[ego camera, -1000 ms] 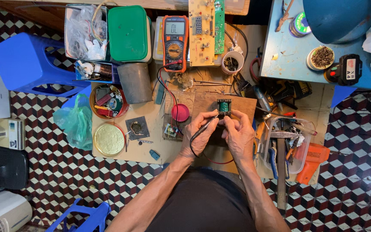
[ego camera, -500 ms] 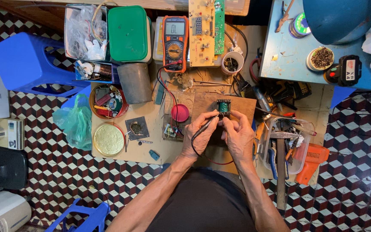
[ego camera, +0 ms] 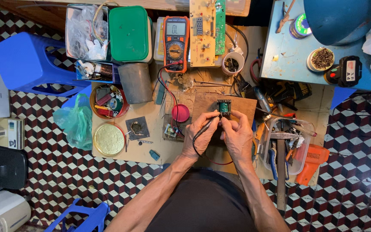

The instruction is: The person holds a green circuit board and inspects it closely under a desk lamp using a magnifying glass, turning it to view different areas. They then set the board aside, pick up a small green electronic component, and probe its terminals with multimeter test leads while checking the multimeter display.

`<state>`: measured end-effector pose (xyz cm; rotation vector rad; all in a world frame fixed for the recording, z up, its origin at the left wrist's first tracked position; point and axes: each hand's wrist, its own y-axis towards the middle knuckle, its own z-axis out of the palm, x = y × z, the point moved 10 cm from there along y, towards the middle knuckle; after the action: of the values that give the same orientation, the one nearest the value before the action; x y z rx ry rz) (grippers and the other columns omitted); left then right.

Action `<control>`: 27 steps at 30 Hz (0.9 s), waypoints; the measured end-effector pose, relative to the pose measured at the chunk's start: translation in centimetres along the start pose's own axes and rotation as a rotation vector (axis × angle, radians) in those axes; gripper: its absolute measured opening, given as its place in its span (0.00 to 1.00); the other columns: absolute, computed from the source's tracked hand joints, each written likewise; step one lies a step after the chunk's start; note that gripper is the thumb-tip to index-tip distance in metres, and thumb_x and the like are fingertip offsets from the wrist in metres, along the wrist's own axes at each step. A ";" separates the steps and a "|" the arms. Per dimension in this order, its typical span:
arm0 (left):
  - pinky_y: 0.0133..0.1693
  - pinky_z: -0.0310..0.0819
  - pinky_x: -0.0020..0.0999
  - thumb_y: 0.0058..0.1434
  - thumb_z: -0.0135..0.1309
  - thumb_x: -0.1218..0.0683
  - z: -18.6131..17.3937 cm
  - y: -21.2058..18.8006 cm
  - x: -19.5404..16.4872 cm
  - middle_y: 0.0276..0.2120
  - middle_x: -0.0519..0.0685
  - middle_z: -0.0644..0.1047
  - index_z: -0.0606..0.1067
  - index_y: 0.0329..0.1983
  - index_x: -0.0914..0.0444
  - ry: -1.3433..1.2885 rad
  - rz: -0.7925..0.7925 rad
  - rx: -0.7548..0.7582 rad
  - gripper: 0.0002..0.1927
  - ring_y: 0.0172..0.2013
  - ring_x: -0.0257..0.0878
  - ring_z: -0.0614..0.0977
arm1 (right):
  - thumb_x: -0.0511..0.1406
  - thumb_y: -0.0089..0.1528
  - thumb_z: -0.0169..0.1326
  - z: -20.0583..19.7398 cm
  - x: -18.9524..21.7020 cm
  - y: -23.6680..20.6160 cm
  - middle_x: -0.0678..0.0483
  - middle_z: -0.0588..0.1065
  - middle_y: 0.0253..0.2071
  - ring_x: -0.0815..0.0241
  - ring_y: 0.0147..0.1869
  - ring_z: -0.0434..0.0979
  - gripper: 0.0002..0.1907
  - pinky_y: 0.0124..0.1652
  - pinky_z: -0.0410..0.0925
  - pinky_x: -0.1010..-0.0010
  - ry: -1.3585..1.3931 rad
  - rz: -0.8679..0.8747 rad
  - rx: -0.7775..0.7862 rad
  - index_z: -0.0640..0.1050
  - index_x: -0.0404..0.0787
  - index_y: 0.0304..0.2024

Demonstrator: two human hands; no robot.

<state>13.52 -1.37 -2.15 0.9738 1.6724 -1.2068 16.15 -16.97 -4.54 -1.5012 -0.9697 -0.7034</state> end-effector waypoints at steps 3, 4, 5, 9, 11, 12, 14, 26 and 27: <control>0.37 0.80 0.25 0.68 0.56 0.52 0.0 -0.1 -0.2 0.34 0.48 0.86 0.78 0.55 0.61 -0.020 0.032 -0.007 0.14 0.38 0.28 0.86 | 0.34 0.65 0.56 -0.1 -0.3 0.0 0.51 0.81 0.32 0.71 0.25 0.73 0.22 0.25 0.65 0.80 0.000 -0.005 -0.008 0.70 0.30 0.58; 0.37 0.80 0.26 0.68 0.56 0.53 0.0 -0.1 -0.2 0.34 0.48 0.86 0.78 0.54 0.61 -0.020 0.036 -0.010 0.14 0.37 0.28 0.86 | 0.35 0.65 0.56 -0.1 -0.4 0.0 0.52 0.81 0.32 0.71 0.25 0.72 0.22 0.25 0.65 0.80 0.000 -0.008 -0.009 0.71 0.30 0.58; 0.37 0.80 0.26 0.68 0.56 0.53 0.0 -0.2 -0.3 0.34 0.49 0.86 0.78 0.54 0.61 -0.020 0.040 -0.012 0.14 0.37 0.28 0.86 | 0.35 0.65 0.56 -0.3 -0.6 -0.1 0.52 0.81 0.32 0.71 0.25 0.72 0.21 0.25 0.66 0.80 0.000 -0.010 -0.011 0.71 0.30 0.58; 0.33 0.79 0.28 0.67 0.55 0.53 -0.1 -0.2 -0.5 0.31 0.51 0.85 0.78 0.51 0.61 0.020 0.016 -0.027 0.12 0.34 0.33 0.88 | 0.35 0.65 0.57 -0.5 -1.5 0.1 0.52 0.79 0.30 0.71 0.25 0.71 0.21 0.25 0.65 0.79 0.011 0.013 -0.015 0.73 0.31 0.58; 0.34 0.80 0.29 0.67 0.55 0.53 -0.2 -0.3 -1.3 0.31 0.52 0.84 0.78 0.50 0.62 0.027 0.076 -0.035 0.12 0.35 0.35 0.88 | 0.35 0.65 0.57 -0.3 -1.8 0.4 0.51 0.78 0.30 0.70 0.24 0.70 0.21 0.25 0.64 0.79 0.013 0.010 -0.017 0.74 0.32 0.58; 0.34 0.80 0.29 0.67 0.55 0.53 -0.4 -0.4 -1.3 0.31 0.52 0.84 0.78 0.50 0.62 0.020 0.083 -0.041 0.12 0.35 0.36 0.88 | 0.35 0.65 0.56 -0.4 -2.0 0.5 0.52 0.79 0.30 0.70 0.24 0.70 0.21 0.25 0.65 0.79 0.028 0.008 -0.014 0.73 0.32 0.58; 0.34 0.81 0.30 0.68 0.55 0.53 -0.3 -0.5 -1.3 0.32 0.52 0.84 0.77 0.51 0.62 -0.003 0.085 -0.034 0.12 0.36 0.37 0.89 | 0.35 0.64 0.56 -0.4 -2.3 0.6 0.52 0.80 0.31 0.70 0.24 0.70 0.21 0.25 0.65 0.79 0.033 0.007 -0.016 0.73 0.32 0.58; 0.32 0.81 0.29 0.67 0.55 0.53 0.1 -0.4 -0.2 0.32 0.50 0.85 0.78 0.51 0.62 0.000 0.030 -0.029 0.12 0.33 0.34 0.88 | 0.36 0.64 0.56 -0.6 -2.1 0.3 0.51 0.82 0.31 0.69 0.24 0.72 0.21 0.26 0.66 0.78 -0.041 0.040 -0.024 0.73 0.33 0.58; 0.32 0.81 0.29 0.67 0.55 0.53 0.1 -0.4 -0.2 0.32 0.50 0.85 0.78 0.51 0.62 -0.001 0.034 -0.030 0.12 0.33 0.34 0.88 | 0.36 0.64 0.56 -0.6 -1.9 0.3 0.51 0.82 0.31 0.69 0.24 0.72 0.21 0.26 0.66 0.78 -0.040 0.038 -0.024 0.74 0.33 0.58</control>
<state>13.28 -1.57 -1.84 0.9791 1.6622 -1.1573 15.53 -17.90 -6.23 -1.5558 -0.9642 -0.6619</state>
